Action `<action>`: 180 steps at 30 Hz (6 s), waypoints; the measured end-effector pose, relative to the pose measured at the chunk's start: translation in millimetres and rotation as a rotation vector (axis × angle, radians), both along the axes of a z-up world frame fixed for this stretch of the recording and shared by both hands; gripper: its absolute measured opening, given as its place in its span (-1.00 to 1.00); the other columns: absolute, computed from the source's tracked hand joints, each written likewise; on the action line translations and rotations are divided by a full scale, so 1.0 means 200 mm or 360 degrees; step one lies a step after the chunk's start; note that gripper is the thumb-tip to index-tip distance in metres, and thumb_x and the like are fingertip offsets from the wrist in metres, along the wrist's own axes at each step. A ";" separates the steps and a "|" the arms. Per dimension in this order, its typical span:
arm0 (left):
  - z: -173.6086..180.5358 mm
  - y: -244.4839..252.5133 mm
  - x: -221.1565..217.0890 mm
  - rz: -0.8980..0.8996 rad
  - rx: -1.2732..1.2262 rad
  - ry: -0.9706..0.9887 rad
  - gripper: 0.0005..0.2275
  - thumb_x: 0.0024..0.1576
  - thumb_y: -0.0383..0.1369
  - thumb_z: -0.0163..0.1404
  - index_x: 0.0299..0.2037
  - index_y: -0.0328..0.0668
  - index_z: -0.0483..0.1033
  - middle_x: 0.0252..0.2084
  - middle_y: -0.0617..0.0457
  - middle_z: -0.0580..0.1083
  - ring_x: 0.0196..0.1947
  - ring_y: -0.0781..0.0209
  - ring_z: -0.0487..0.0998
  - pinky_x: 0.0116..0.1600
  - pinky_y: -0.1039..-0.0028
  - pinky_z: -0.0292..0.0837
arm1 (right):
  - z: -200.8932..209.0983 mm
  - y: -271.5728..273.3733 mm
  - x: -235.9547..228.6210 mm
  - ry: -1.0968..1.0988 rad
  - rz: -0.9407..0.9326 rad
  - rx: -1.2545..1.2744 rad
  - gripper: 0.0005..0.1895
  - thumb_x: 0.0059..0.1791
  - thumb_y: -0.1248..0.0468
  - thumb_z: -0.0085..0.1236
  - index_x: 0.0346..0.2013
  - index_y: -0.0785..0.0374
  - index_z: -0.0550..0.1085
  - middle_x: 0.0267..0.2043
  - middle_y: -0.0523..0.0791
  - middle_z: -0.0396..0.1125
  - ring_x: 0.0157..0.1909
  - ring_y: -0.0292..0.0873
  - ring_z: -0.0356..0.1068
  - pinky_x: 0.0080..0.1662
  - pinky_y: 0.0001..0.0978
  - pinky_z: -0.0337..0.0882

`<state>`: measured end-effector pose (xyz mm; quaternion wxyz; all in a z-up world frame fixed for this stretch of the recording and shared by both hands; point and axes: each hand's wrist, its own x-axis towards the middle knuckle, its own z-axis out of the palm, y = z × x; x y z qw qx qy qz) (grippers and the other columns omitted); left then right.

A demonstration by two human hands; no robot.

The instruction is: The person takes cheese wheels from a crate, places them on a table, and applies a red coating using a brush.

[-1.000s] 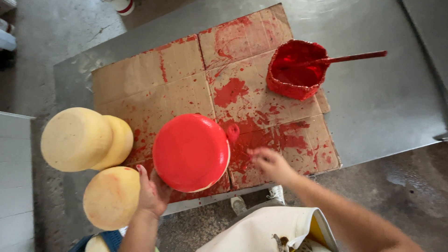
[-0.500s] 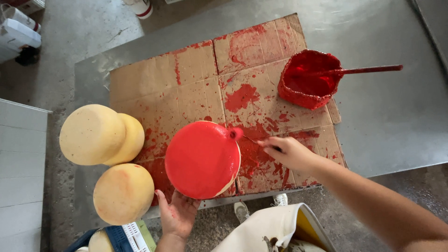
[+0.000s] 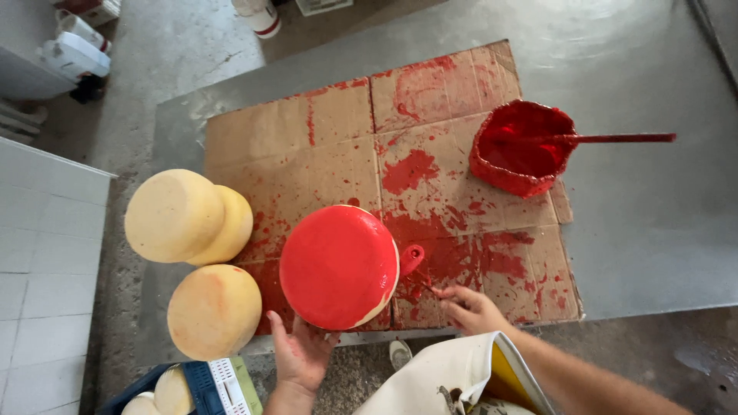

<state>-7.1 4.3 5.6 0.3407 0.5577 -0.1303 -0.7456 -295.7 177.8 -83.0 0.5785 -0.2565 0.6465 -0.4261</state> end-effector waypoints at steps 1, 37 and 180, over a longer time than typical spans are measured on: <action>0.01 0.01 -0.01 0.0028 0.0007 0.0019 -0.26 0.08 0.44 -0.29 0.13 0.04 0.49 0.08 -0.10 0.47 0.11 -0.10 0.44 0.13 0.01 0.38 | 0.00 0.00 0.03 -0.0192 -0.0164 -0.0098 -0.67 0.06 0.31 0.05 0.11 0.21 0.54 -0.09 -0.12 0.36 -0.39 -0.26 0.29 -0.39 -0.43 0.37; 0.04 0.18 -0.09 0.0204 0.0170 0.0329 -0.37 0.12 0.35 -0.12 -0.14 -0.12 0.51 0.02 -0.24 0.52 0.08 -0.34 0.51 0.19 -0.09 0.44 | 0.42 -0.27 -0.44 0.1749 0.0702 -0.0867 -0.65 0.08 0.17 -0.02 0.14 0.12 0.50 -0.11 -0.15 0.51 -0.26 -0.08 0.54 -0.22 -0.15 0.53; 0.07 0.14 -0.08 0.0152 -0.0199 -0.0104 -0.36 0.16 0.27 -0.33 0.24 0.01 0.33 0.24 -0.08 0.39 0.20 -0.15 0.40 0.08 -0.21 0.40 | 0.12 -0.06 0.01 0.1000 0.0220 -0.0353 -0.59 0.06 0.09 0.04 0.20 0.04 0.46 -0.21 -0.23 0.62 -0.49 -0.22 0.56 -0.37 -0.28 0.45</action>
